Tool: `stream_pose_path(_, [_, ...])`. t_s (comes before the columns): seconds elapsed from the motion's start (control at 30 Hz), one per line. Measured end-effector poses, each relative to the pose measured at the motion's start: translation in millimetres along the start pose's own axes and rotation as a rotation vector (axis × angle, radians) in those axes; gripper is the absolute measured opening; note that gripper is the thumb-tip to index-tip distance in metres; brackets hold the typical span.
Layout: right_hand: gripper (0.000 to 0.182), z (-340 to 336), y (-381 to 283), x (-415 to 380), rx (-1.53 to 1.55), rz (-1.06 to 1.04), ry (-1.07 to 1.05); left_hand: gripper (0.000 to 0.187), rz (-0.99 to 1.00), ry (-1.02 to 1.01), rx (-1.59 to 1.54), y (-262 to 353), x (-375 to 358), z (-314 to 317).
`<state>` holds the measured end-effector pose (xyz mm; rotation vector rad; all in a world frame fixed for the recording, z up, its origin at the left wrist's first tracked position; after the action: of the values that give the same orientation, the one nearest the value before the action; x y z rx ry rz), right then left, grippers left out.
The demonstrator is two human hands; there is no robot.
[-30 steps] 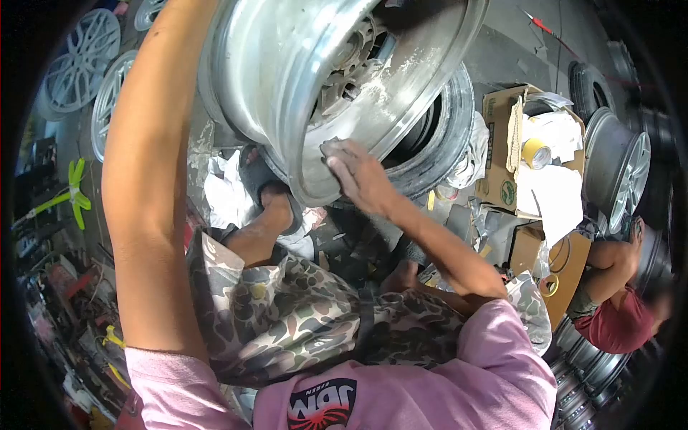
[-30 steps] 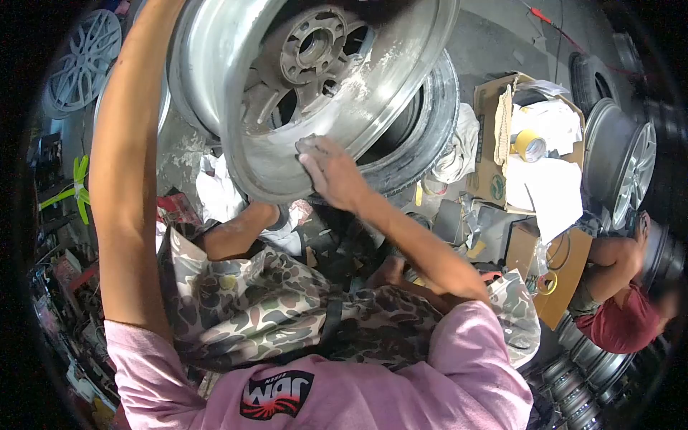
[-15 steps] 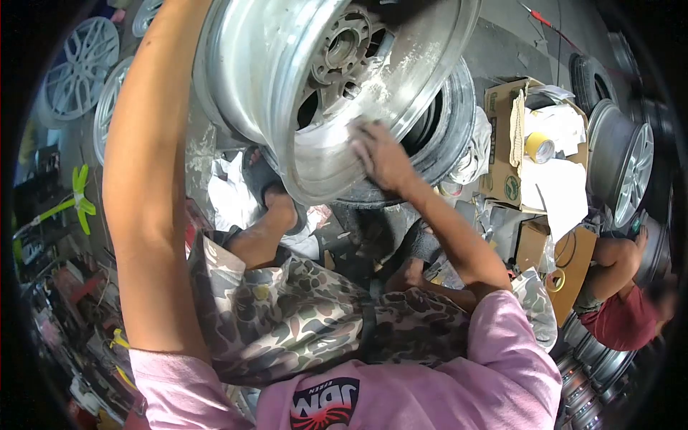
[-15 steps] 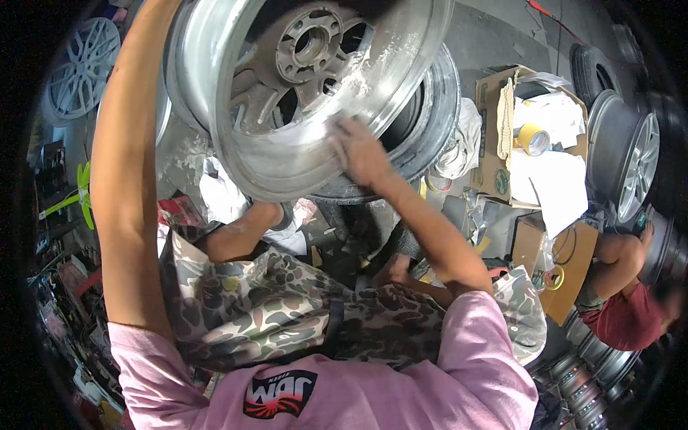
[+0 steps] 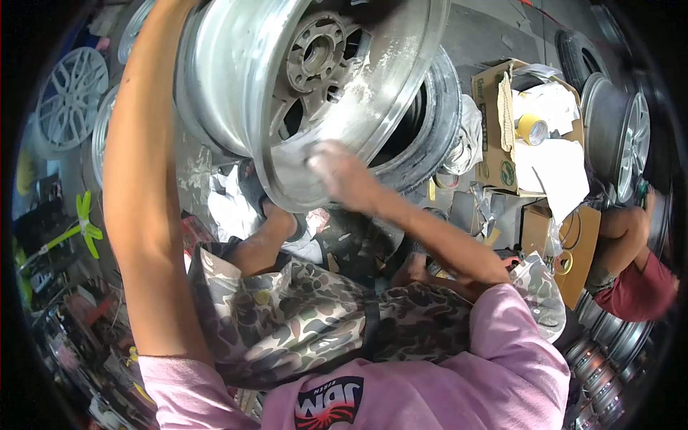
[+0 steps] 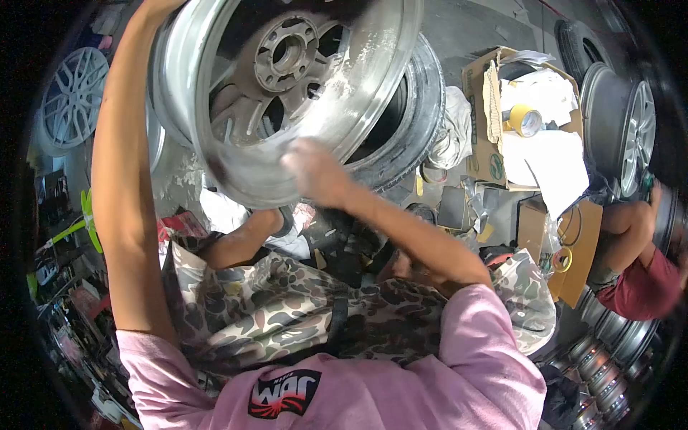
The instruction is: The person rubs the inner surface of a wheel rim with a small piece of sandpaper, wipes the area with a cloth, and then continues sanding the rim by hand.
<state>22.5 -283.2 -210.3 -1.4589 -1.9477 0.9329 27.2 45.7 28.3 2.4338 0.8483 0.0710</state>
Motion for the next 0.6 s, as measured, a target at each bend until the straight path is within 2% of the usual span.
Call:
stream_pose_path(0.03, [0.025,-4,-6,3,0.002,0.005,0.008,0.045,-0.032,0.0,-0.071,1,-2,2])
stream_pose_path(0.1, [0.024,-12,-20,0,0.18,-0.123,0.139,0.044,-0.002,0.005,-0.024,-1,-3,2])
stream_pose_path(0.13, [0.024,1,16,-3,-0.15,-0.205,0.17,0.044,0.025,0.032,0.017,-1,0,1])
stream_pose_path(0.17, [0.024,-13,37,-3,-0.155,-0.2,0.179,0.044,0.035,0.03,0.018,3,1,3])
stream_pose_path(0.23, [0.023,-29,58,-4,-0.486,-0.023,0.152,0.042,-0.027,0.03,-0.129,12,-9,7])
stream_pose_path(0.27, [0.026,-16,49,-4,-0.381,0.101,0.213,0.04,-0.047,0.024,-0.155,23,-18,8])
stream_pose_path(0.3, [0.026,-11,24,-3,-0.388,0.095,0.211,0.04,-0.046,0.032,-0.157,18,-14,6])
stream_pose_path(0.37, [0.031,-9,-17,3,0.226,0.042,0.024,0.04,-0.057,0.02,-0.121,3,-3,5])
stream_pose_path(0.43, [0.033,-4,-1,1,0.313,0.025,0.059,0.041,-0.026,0.026,-0.083,-5,0,6])
stream_pose_path(0.5, [0.032,-6,52,-1,-0.308,-0.184,0.16,0.042,-0.032,0.034,-0.098,-10,3,5])
stream_pose_path(0.53, [0.032,-24,65,-1,-0.364,-0.044,0.218,0.042,-0.035,0.036,-0.108,-6,1,6])
stream_pose_path(0.57, [0.032,-24,62,-1,-0.367,-0.046,0.219,0.042,-0.034,0.038,-0.107,-4,-2,5])
stream_pose_path(0.6, [0.031,-21,60,-2,-0.337,0.061,0.193,0.043,-0.004,0.012,-0.112,-1,-7,4])
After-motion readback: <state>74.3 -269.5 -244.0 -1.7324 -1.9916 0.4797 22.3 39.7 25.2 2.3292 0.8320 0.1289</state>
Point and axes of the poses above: each hand's wrist, its own x-axis towards the middle knuckle, its own z-axis out of the palm, y = z × x, the point moved 4 cm from there along x, towards the middle knuckle, and after that the axes turned 14 degrees about -y, right-handed, at the moved point
